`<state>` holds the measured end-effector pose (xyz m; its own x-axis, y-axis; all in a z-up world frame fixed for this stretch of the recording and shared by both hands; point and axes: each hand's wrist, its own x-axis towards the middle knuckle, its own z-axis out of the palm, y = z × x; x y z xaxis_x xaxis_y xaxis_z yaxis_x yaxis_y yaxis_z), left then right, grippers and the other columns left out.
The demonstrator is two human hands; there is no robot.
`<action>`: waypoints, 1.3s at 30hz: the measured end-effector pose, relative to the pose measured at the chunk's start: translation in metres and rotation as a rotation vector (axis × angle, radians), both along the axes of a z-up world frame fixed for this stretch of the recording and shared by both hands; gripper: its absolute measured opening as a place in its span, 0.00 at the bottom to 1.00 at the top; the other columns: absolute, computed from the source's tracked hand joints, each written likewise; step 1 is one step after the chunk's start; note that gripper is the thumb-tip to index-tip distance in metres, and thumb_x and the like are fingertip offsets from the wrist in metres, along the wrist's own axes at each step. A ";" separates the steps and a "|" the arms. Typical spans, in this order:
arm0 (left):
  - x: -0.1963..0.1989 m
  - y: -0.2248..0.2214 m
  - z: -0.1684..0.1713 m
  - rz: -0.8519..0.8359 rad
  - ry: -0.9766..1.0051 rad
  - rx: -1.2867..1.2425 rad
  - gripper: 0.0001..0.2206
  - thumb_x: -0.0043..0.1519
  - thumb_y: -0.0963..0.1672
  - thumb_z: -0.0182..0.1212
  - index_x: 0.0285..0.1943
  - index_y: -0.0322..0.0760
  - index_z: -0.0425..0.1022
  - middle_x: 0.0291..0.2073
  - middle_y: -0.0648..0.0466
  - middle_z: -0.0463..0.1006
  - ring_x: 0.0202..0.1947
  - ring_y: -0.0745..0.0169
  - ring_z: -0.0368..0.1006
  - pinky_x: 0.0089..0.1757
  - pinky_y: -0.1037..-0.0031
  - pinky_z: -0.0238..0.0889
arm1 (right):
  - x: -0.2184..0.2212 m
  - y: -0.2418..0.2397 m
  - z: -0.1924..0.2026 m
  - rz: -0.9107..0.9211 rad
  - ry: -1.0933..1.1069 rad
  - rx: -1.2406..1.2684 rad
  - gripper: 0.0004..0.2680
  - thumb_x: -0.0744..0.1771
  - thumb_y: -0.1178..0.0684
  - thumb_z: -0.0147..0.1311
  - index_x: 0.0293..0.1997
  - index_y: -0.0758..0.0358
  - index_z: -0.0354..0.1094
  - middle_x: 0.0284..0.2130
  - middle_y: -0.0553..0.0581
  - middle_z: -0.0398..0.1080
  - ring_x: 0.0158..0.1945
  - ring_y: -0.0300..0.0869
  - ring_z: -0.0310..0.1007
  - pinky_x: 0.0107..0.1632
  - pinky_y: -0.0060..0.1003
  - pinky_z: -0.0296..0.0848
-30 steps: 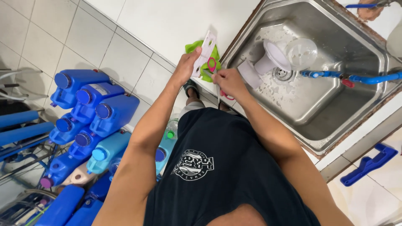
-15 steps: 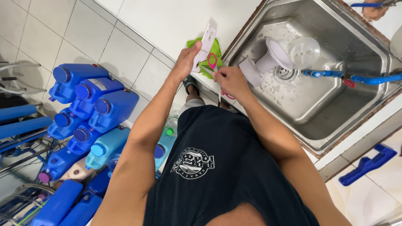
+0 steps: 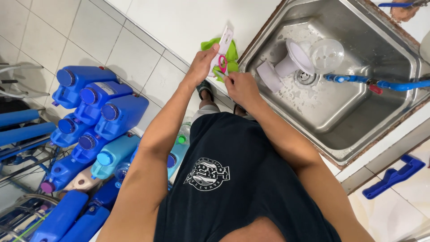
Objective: Washing a plastic component with a sponge and trimming a filter strip with scissors
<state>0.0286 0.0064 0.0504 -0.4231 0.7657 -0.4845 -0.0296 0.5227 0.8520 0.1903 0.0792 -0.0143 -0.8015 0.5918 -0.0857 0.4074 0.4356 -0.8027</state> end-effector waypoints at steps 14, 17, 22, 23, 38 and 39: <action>-0.032 0.011 -0.020 0.109 -0.144 -0.113 0.29 0.58 0.62 0.48 0.36 0.40 0.83 0.31 0.54 0.83 0.32 0.66 0.77 0.39 0.78 0.69 | -0.012 0.014 0.035 0.003 -0.149 -0.439 0.15 0.70 0.46 0.50 0.20 0.54 0.66 0.09 0.50 0.65 0.16 0.36 0.70 0.29 0.34 0.61; -0.047 0.008 -0.025 0.185 -0.135 -0.114 0.39 0.52 0.66 0.44 0.44 0.31 0.82 0.30 0.46 0.82 0.24 0.60 0.76 0.23 0.74 0.73 | -0.005 0.032 0.037 0.011 -0.066 -0.485 0.11 0.70 0.49 0.55 0.27 0.55 0.74 0.14 0.46 0.66 0.19 0.33 0.61 0.32 0.32 0.62; -0.063 -0.005 -0.023 0.241 -0.120 -0.045 0.36 0.54 0.64 0.47 0.49 0.33 0.82 0.31 0.47 0.83 0.25 0.63 0.75 0.23 0.76 0.70 | -0.044 0.094 -0.054 -0.145 -0.019 -0.131 0.11 0.70 0.53 0.49 0.27 0.59 0.71 0.23 0.55 0.72 0.26 0.41 0.66 0.31 0.42 0.61; -0.066 -0.007 -0.024 0.224 -0.104 0.005 0.34 0.56 0.63 0.49 0.49 0.33 0.83 0.31 0.48 0.84 0.24 0.64 0.75 0.23 0.76 0.70 | -0.057 0.110 -0.088 -0.162 -0.003 0.027 0.13 0.70 0.49 0.50 0.25 0.61 0.67 0.21 0.58 0.70 0.28 0.48 0.67 0.33 0.50 0.59; -0.093 -0.033 0.003 0.037 -0.830 0.450 0.36 0.64 0.60 0.49 0.68 0.28 0.66 0.50 0.37 0.77 0.34 0.52 0.74 0.25 0.69 0.69 | -0.091 0.176 0.143 0.208 -1.106 -0.147 0.14 0.70 0.43 0.56 0.58 0.58 0.77 0.49 0.58 0.76 0.49 0.56 0.72 0.50 0.55 0.69; -0.095 -0.032 0.005 0.038 -0.829 0.452 0.36 0.64 0.60 0.49 0.68 0.28 0.66 0.50 0.37 0.77 0.34 0.52 0.74 0.25 0.69 0.69 | -0.088 0.191 0.130 0.209 -1.105 -0.144 0.14 0.70 0.43 0.56 0.58 0.58 0.77 0.49 0.58 0.76 0.49 0.56 0.72 0.50 0.55 0.69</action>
